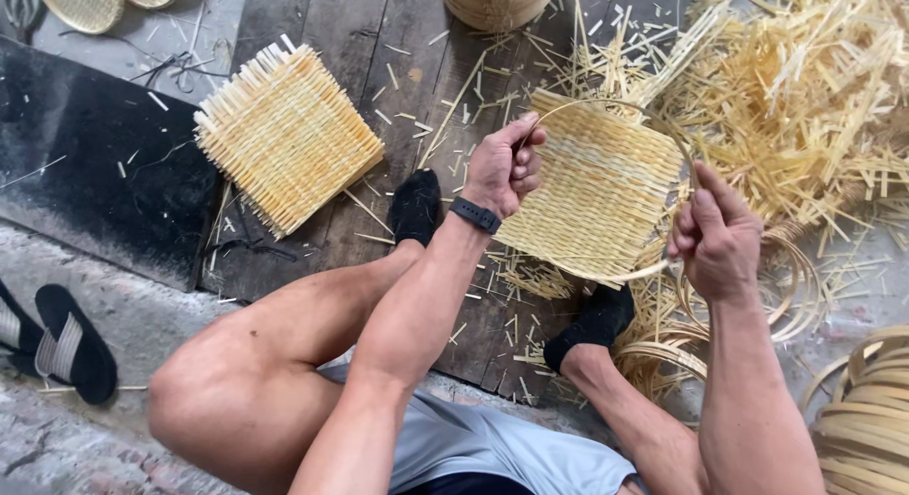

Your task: The person trims the edges of a woven bamboo basket using shears. They repeatedly place a bamboo mat over the basket, cut the protruding strips, and stack the finished baskets.

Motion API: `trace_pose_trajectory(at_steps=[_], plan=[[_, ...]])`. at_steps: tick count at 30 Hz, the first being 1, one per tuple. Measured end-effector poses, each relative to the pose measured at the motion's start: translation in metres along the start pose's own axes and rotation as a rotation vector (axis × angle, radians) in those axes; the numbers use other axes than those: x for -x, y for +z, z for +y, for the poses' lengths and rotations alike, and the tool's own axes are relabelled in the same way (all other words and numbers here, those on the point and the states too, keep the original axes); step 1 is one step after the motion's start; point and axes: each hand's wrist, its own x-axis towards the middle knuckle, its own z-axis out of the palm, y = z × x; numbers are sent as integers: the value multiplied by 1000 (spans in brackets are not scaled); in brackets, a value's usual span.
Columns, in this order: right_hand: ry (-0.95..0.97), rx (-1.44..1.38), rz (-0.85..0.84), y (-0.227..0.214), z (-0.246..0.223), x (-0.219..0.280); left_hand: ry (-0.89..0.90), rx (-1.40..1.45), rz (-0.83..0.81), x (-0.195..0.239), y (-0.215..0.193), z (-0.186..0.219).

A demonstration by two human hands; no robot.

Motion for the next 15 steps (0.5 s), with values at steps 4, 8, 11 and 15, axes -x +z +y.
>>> trace_pose_trajectory(at_steps=[4, 8, 11, 15], plan=[[59, 187, 146, -12, 21, -17, 112, -220, 176, -7, -11, -8], [120, 489, 349, -20, 57, -31, 332, -622, 289, -36, -46, -25], [173, 623, 466, -19, 85, -40, 557, -1175, 369, -58, -80, -36], [18, 809, 497, -19, 110, -38, 668, -1525, 351, -65, -108, -47]])
